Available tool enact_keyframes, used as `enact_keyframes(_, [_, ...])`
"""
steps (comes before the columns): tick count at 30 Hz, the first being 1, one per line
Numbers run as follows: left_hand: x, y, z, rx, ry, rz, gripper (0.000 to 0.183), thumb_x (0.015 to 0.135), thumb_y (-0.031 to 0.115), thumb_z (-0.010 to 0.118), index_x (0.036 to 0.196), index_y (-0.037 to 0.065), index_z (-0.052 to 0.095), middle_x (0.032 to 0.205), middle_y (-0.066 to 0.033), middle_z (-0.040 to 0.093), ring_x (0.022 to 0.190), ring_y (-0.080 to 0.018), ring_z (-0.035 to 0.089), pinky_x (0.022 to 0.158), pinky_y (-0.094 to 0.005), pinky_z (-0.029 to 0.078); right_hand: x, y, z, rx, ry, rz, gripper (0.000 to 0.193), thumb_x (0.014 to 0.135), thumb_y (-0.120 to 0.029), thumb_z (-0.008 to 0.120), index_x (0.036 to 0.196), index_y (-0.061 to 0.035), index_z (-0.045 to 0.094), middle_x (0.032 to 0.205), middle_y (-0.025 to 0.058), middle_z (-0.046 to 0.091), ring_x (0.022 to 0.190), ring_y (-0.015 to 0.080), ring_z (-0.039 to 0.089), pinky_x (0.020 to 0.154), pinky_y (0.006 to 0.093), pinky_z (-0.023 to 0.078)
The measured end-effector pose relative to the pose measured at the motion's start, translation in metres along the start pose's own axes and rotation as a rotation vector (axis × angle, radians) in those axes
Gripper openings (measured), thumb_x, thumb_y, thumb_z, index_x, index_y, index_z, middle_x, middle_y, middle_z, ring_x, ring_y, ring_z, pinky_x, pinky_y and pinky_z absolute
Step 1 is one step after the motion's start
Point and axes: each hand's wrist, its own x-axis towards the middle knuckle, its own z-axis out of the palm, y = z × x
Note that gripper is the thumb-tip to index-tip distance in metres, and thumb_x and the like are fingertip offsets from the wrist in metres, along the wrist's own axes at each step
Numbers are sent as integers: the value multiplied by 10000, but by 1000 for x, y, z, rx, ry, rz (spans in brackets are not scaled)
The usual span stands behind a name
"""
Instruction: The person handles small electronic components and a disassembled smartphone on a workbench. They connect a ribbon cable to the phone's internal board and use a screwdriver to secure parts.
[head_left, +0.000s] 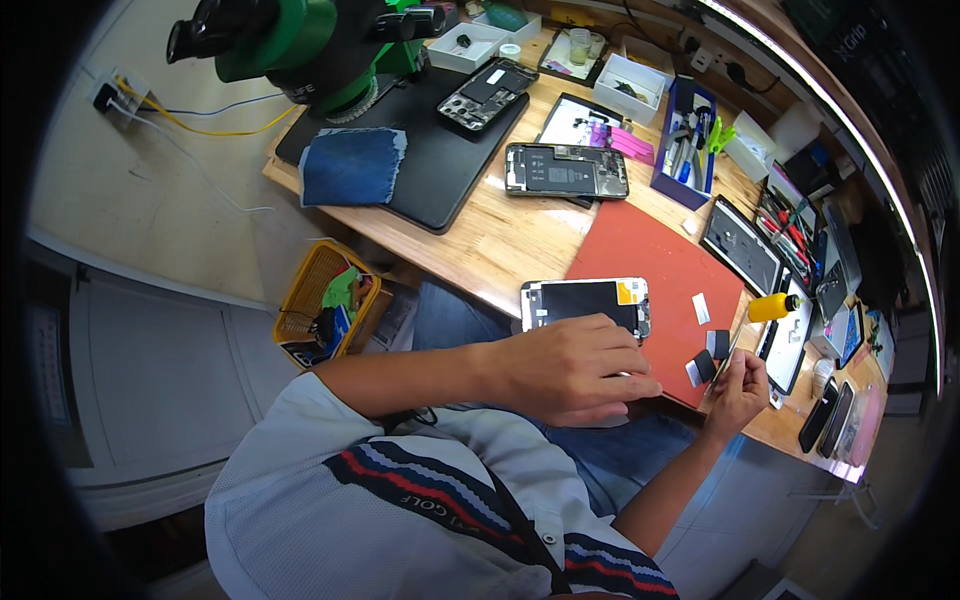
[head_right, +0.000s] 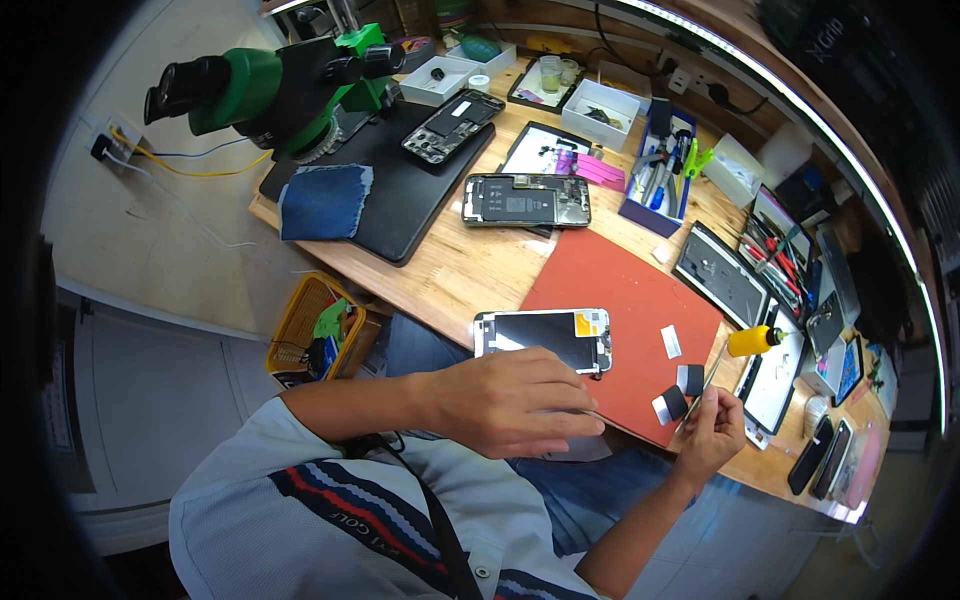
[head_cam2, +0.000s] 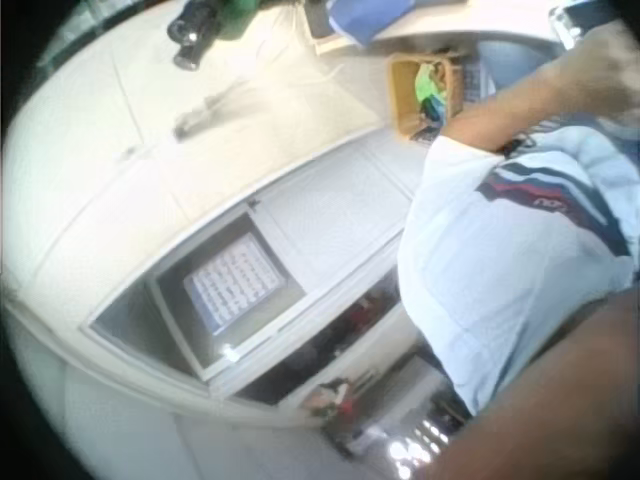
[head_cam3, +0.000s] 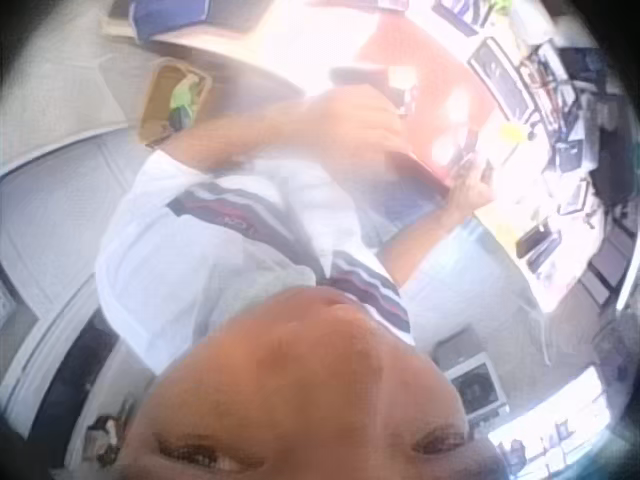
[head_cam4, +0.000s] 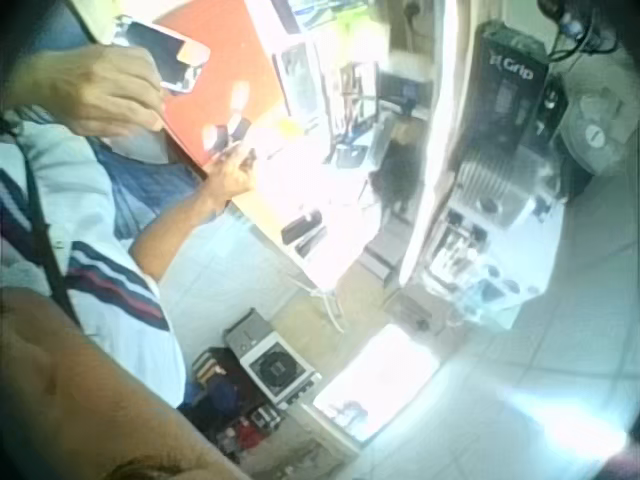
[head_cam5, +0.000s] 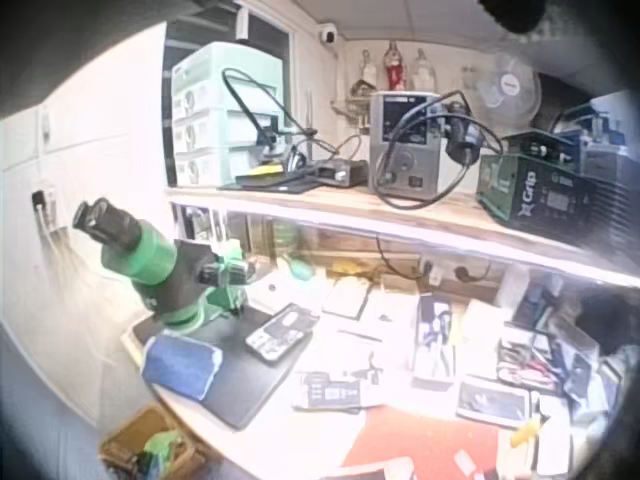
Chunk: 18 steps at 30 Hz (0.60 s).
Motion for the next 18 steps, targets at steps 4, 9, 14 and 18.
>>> enact_keyframes(4, [-25,9,-13,-139,-78,6,396,782,170,779,1148,87,652,927,-37,635,805,-230,609,690,-355,488,0,-2,2,-4,4,-24,142,971,-123,656,901,0,642,629,-20,541,494,14,419,459,162,306])
enact_keyframes(9, [-61,19,31,-310,-371,-46,320,871,260,694,1134,87,637,890,-74,621,843,-263,621,728,-387,500,0,7,-5,7,9,24,137,978,-115,645,914,6,641,633,-26,542,494,7,418,450,158,294])
enact_keyframes(14, [-78,11,62,-297,-667,-193,343,906,291,651,1173,78,614,927,-126,634,927,-325,633,821,-443,509,-1,4,-2,93,-5,10,118,975,-101,643,917,2,641,631,-21,552,499,7,428,458,166,311])
enact_keyframes(18, [-88,-6,93,-392,-718,-262,368,914,309,655,1184,59,634,996,-141,691,929,-325,663,816,-430,521,-1,1,-3,35,16,-33,104,956,-84,663,921,12,645,638,-27,563,528,5,457,481,169,321])
